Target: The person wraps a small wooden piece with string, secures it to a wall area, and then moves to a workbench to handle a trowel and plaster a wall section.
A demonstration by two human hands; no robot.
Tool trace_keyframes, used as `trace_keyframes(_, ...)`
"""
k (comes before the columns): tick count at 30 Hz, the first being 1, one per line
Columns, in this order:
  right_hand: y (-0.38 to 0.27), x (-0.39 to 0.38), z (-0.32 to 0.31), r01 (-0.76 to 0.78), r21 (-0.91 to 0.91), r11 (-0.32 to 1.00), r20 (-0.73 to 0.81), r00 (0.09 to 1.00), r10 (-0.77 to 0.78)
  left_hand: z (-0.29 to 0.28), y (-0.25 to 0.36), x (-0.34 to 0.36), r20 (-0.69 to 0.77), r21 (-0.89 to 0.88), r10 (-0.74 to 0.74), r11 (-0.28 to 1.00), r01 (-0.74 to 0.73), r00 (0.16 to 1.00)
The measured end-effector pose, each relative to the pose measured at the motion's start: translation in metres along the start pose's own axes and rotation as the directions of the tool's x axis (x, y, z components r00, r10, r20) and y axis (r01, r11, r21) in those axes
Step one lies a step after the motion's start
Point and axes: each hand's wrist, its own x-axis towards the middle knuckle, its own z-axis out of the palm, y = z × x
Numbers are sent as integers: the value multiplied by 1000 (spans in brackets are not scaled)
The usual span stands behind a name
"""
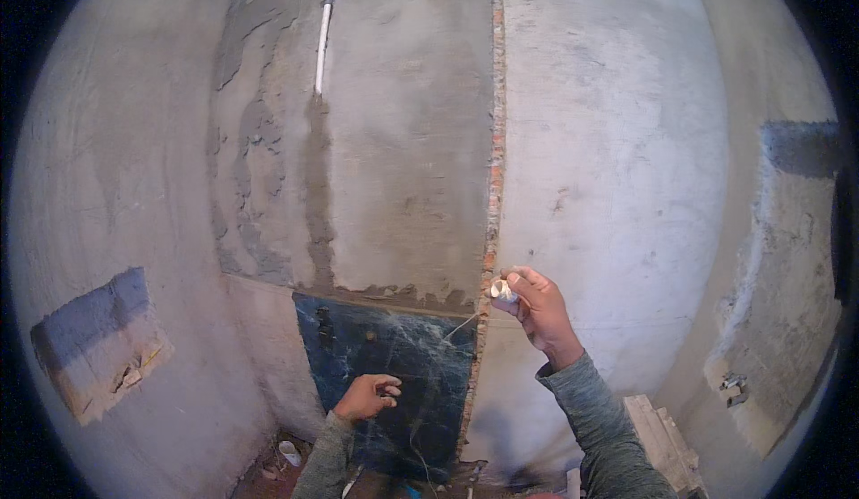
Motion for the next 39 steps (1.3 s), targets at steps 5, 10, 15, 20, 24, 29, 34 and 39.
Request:
trace_keyframes(5,35,1,38,-14,-112,994,-103,995,2,-37,-7,-31,-115,156,-58,985,76,992)
trace_keyframes(10,85,-11,64,-61,-223,973,-60,997,49,-33,-4,-46,-215,-37,111,992,-121,970)
trace_keyframes(15,135,-40,94,-38,-396,918,-43,999,23,9,39,-47,-166,-492,90,855,-161,982)
trace_keyframes(20,178,-74,111,51,-619,784,-16,997,-77,42,39,-47,-276,-605,145,742,-289,950)
trace_keyframes(24,193,-89,104,79,-699,711,3,994,-107,56,27,-51,-316,-617,32,752,-231,948)
trace_keyframes(29,191,-93,109,37,-757,652,31,999,-22,49,19,-57,-298,-648,-78,748,-141,951)
trace_keyframes(34,181,-95,111,100,-820,563,161,985,59,40,16,-69,-240,-806,-248,589,-50,938)
trace_keyframes(39,190,-99,105,139,-868,477,228,964,135,37,-2,-79,-280,-627,-141,776,-70,949)
